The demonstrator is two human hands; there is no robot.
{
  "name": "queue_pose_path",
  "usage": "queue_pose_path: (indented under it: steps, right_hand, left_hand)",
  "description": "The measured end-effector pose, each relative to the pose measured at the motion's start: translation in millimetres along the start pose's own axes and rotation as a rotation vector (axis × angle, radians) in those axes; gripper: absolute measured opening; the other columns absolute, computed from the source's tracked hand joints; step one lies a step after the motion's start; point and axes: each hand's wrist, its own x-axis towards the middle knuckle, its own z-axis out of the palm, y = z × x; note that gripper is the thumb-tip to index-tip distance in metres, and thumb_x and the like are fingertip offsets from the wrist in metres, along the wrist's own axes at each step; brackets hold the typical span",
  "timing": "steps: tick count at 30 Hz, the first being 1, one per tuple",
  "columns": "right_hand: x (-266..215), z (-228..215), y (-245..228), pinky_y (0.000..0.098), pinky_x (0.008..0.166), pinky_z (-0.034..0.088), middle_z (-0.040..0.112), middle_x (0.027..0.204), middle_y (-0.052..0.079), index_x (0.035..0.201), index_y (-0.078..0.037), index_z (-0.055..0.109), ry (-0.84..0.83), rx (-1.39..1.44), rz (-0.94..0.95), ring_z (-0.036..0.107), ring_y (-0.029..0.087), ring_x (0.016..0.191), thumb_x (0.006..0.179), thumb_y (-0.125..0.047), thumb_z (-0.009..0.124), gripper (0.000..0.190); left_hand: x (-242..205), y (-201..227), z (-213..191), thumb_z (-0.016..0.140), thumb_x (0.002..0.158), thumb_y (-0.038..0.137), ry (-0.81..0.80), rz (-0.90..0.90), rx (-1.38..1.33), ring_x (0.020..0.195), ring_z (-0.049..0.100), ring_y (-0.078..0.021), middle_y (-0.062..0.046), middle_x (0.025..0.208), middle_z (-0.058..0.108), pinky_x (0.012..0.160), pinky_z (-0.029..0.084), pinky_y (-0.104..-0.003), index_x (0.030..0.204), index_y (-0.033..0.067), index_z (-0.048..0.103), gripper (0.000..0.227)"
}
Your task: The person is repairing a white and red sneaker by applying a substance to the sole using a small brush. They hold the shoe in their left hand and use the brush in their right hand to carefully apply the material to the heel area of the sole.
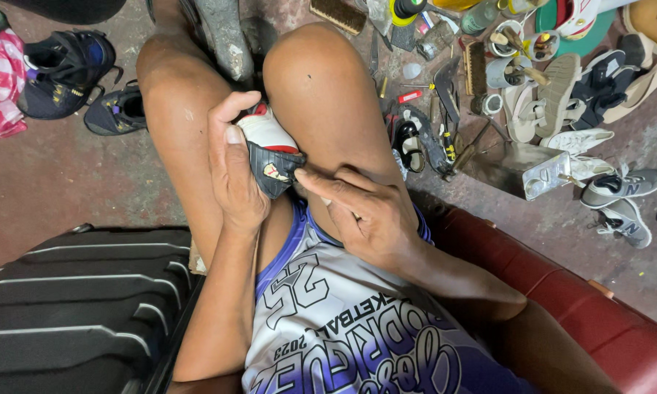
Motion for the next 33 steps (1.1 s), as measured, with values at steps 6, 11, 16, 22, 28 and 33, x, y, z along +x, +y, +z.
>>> queue_pose_path:
  steps: [6,11,16,22,28,33]
  right_hand:
    - [3,2,7,0.0318,0.084,0.057,0.072,0.113,0.015,0.134,0.0,0.064,-0.029,0.107,-0.015,0.072,0.022,0.094,0.098,0.007,0.057,0.037]
    - [9,-4,26,0.0385,0.102,0.055,0.072,0.125,0.017,0.138,-0.001,0.063,-0.101,0.266,-0.065,0.071,0.027,0.114,0.104,0.005,0.051,0.036]
    - [12,-12,32,0.0372,0.082,0.051,0.062,0.087,0.014,0.139,-0.002,0.064,-0.257,0.146,0.023,0.06,0.025,0.081,0.1,-0.001,0.054,0.041]
    - [15,-17,42,0.0379,0.095,0.049,0.067,0.106,0.011,0.145,-0.004,0.057,-0.293,0.19,-0.172,0.063,0.025,0.093,0.104,-0.002,0.05,0.042]
    - [18,-21,49,0.0357,0.083,0.05,0.061,0.094,0.011,0.147,-0.007,0.058,-0.397,0.208,-0.089,0.059,0.023,0.084,0.103,-0.001,0.049,0.045]
    - [23,-24,50,0.0347,0.089,0.052,0.064,0.104,0.011,0.148,-0.007,0.055,-0.428,0.304,-0.121,0.063,0.023,0.092,0.101,0.003,0.049,0.049]
  left_hand:
    - [3,3,0,0.033,0.119,0.028,-0.018,-0.082,-0.194,0.106,0.056,-0.0114,-0.008,0.122,0.058,0.098,0.047,-0.025,0.142,0.0008,0.05,0.04]
    - [13,10,-7,0.037,0.119,0.026,-0.048,-0.114,-0.17,0.104,0.054,-0.0088,-0.005,0.123,0.057,0.095,0.045,-0.023,0.145,0.0,0.051,0.04]
    - [14,16,-9,0.04,0.112,0.024,0.021,-0.236,-0.054,0.091,0.044,-0.0105,-0.005,0.103,0.049,0.085,0.036,-0.023,0.142,-0.0008,0.056,0.042]
    - [12,14,-17,0.041,0.118,0.026,-0.071,-0.093,0.008,0.114,0.054,-0.0091,-0.004,0.125,0.059,0.104,0.041,-0.021,0.14,-0.0001,0.056,0.037]
    - [15,11,-18,0.043,0.117,0.031,-0.088,-0.159,-0.122,0.1,0.052,-0.0082,-0.003,0.115,0.059,0.093,0.041,-0.022,0.14,-0.0002,0.056,0.041]
    - [16,17,-19,0.041,0.118,0.035,-0.132,-0.137,-0.039,0.105,0.053,-0.0073,-0.003,0.124,0.06,0.096,0.042,-0.021,0.144,0.0002,0.055,0.046]
